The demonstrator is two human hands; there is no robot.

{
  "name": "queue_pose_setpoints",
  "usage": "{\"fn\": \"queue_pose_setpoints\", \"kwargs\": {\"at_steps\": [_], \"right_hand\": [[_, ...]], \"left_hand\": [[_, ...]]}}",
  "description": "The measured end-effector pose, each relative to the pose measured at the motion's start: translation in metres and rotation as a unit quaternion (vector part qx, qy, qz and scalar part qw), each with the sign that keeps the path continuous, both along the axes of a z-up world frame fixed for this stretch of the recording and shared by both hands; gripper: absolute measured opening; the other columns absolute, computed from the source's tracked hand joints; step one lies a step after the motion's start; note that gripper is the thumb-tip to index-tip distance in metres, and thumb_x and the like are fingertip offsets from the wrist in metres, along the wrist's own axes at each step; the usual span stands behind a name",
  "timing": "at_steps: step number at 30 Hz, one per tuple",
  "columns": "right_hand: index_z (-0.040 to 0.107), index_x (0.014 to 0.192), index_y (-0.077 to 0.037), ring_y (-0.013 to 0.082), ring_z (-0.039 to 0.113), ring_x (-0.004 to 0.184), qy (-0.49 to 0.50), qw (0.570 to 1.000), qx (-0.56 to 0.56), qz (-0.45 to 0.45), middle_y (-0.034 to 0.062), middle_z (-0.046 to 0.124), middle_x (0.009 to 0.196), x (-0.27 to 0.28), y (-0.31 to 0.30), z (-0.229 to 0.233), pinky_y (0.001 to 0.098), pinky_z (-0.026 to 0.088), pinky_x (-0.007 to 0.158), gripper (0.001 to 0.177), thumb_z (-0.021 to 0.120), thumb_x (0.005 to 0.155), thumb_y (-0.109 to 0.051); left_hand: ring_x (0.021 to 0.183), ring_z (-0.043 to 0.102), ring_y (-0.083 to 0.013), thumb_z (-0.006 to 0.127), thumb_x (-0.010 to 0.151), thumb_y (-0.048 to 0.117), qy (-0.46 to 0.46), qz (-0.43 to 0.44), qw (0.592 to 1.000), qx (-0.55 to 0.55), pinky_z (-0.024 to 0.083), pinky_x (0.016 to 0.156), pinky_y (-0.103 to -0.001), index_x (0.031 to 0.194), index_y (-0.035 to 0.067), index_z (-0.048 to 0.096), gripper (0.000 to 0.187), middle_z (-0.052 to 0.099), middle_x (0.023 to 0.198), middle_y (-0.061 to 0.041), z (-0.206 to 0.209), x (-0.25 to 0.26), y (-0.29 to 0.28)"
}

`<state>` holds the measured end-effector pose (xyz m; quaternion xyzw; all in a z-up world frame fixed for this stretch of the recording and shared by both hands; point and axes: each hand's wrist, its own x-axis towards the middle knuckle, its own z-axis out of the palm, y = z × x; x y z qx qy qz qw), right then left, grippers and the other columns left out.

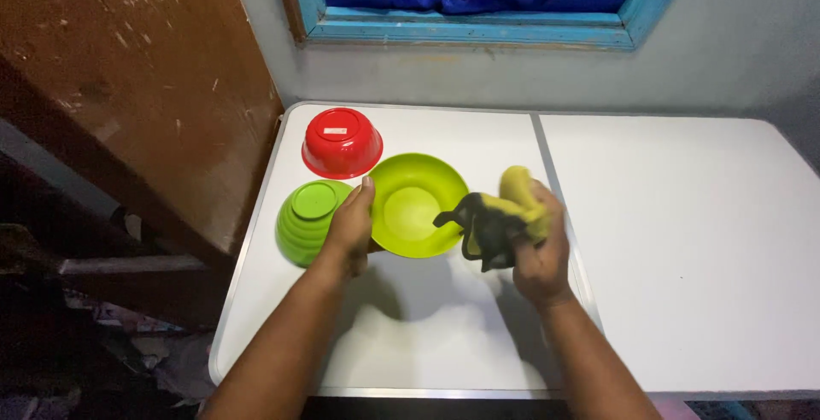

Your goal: The person wipes several plastic bowls with a yellow cloth on a white table. The person picks up each bowl from a blue basket, wipes the inside and outside, and places the bowl on the table.

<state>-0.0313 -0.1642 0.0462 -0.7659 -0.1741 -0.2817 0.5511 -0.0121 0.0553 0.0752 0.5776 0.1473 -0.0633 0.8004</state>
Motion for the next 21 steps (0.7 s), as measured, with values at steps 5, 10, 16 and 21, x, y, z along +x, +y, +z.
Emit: {"fn": "queue_pose_setpoints", "kwargs": {"at_steps": [5,10,16,21], "right_hand": [[0.06,0.129,0.004,0.0467,0.055,0.132,-0.073,0.993,-0.061,-0.063,0.0282,0.059,0.133,0.013,-0.037,-0.058,0.0548,0.041,0.114,0.043,0.047,0.088,0.003],[0.064,0.124,0.001,0.0485,0.058,0.124,-0.092,0.982,-0.141,-0.084,0.0246,0.062,0.121,0.027,-0.038,-0.07,0.0574,0.042,0.112,0.053,0.047,0.075,0.015],[0.065,0.138,-0.018,0.0372,0.061,0.126,0.025,0.982,-0.186,0.009,0.0136,0.058,0.137,0.037,0.0,-0.064,0.0506,0.045,0.109,0.069,0.073,0.071,-0.001],[0.067,0.134,-0.018,0.0329,0.065,0.12,0.092,0.986,-0.125,0.06,0.0095,0.063,0.127,0.053,0.034,-0.046,0.0479,0.046,0.106,0.052,0.076,0.082,-0.011]], "left_hand": [[0.119,0.061,-0.0337,0.052,0.103,0.039,0.012,-0.028,1.0,-0.004,0.043,0.111,-0.053,0.141,0.003,0.058,0.052,0.065,0.13,-0.024,-0.001,0.004,0.01],[0.112,0.065,-0.0346,0.05,0.102,0.046,0.033,-0.044,0.997,-0.045,0.049,0.105,-0.054,0.142,0.006,0.057,0.057,0.067,0.128,-0.022,-0.02,0.015,0.027],[0.092,0.071,-0.0322,0.04,0.1,0.062,0.074,-0.085,0.989,-0.093,0.057,0.081,-0.051,0.137,0.01,0.061,0.067,0.074,0.112,-0.016,-0.049,0.027,0.043],[0.151,0.015,-0.0469,0.018,0.093,0.077,-0.171,-0.109,0.979,0.016,0.019,0.118,-0.065,0.163,0.006,0.001,0.101,0.005,0.168,-0.023,-0.058,0.029,0.077]]}}
